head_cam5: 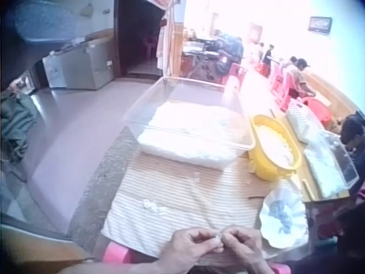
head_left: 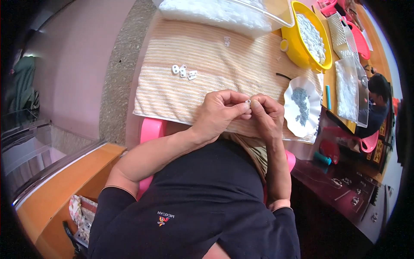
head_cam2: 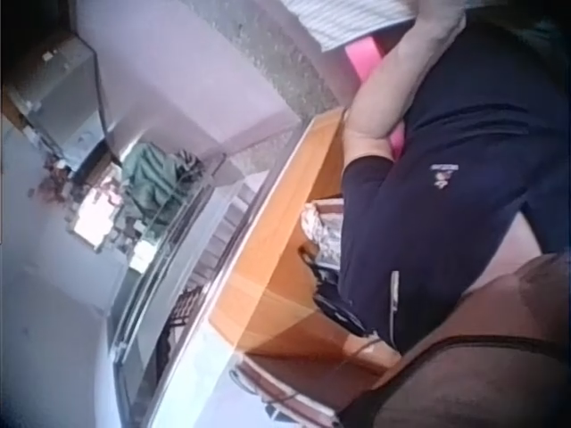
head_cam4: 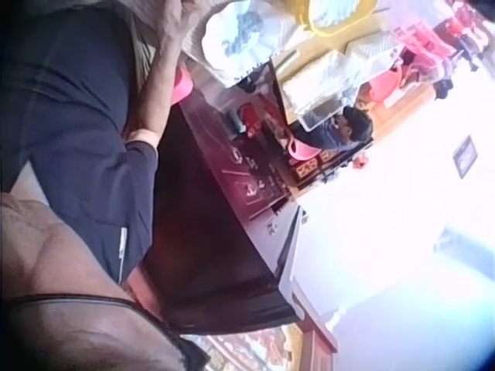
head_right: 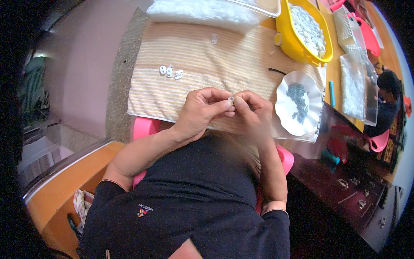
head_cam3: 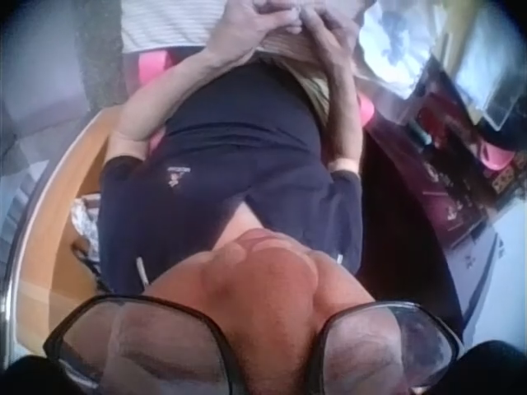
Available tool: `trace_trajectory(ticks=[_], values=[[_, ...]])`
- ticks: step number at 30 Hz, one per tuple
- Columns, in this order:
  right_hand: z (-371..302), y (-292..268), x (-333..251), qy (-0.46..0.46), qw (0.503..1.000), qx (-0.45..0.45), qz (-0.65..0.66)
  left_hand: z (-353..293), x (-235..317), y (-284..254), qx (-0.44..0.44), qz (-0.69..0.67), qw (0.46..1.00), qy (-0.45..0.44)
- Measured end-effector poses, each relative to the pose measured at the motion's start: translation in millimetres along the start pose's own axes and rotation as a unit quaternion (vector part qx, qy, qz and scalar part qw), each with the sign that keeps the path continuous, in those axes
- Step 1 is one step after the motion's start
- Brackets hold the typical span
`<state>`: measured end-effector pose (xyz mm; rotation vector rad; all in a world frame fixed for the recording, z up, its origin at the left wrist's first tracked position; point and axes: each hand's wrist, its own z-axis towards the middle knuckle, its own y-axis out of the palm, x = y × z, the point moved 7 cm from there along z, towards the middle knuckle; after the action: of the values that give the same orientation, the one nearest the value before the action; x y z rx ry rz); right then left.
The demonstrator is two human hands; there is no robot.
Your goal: Assembling small white plastic components into units by hand at a workbench.
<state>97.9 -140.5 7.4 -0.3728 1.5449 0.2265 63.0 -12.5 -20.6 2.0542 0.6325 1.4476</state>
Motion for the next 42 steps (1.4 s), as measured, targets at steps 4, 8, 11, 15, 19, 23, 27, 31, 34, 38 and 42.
trace_trajectory(ticks=[4,8,11,15,19,23,27,31,34,38,42], values=[[-2,1,2,0.041,0.998,0.017,0.051,0,2,2,-0.003,-0.001,1.000,0.008],[1,2,6,0.043,0.997,0.016,0.059,4,1,-1,0.000,-0.015,1.000,0.013],[2,1,8,0.052,0.996,0.019,0.075,4,2,-1,0.003,-0.019,1.000,0.010],[3,1,3,0.038,0.997,-0.002,0.068,3,3,1,-0.003,-0.029,1.000,0.005],[3,2,0,0.063,0.995,-0.010,0.075,3,4,-2,0.001,-0.049,0.999,0.002],[1,-3,2,0.073,0.988,0.003,0.138,4,3,0,-0.001,-0.069,0.998,-0.014],[3,-16,4,0.074,0.990,0.013,0.118,3,4,-1,0.005,-0.077,0.997,-0.013],[11,-28,-13,0.037,0.998,0.031,0.042,2,4,-3,0.012,-0.080,0.997,-0.012],[25,-28,-41,-0.014,0.999,0.028,0.006,2,4,-3,0.014,-0.083,0.996,-0.018],[51,10,-86,-0.054,0.991,-0.035,-0.121,2,-1,-2,0.023,-0.095,0.995,-0.031],[83,82,-103,-0.117,0.946,-0.144,-0.265,6,-8,-2,0.000,-0.061,0.998,-0.032]])
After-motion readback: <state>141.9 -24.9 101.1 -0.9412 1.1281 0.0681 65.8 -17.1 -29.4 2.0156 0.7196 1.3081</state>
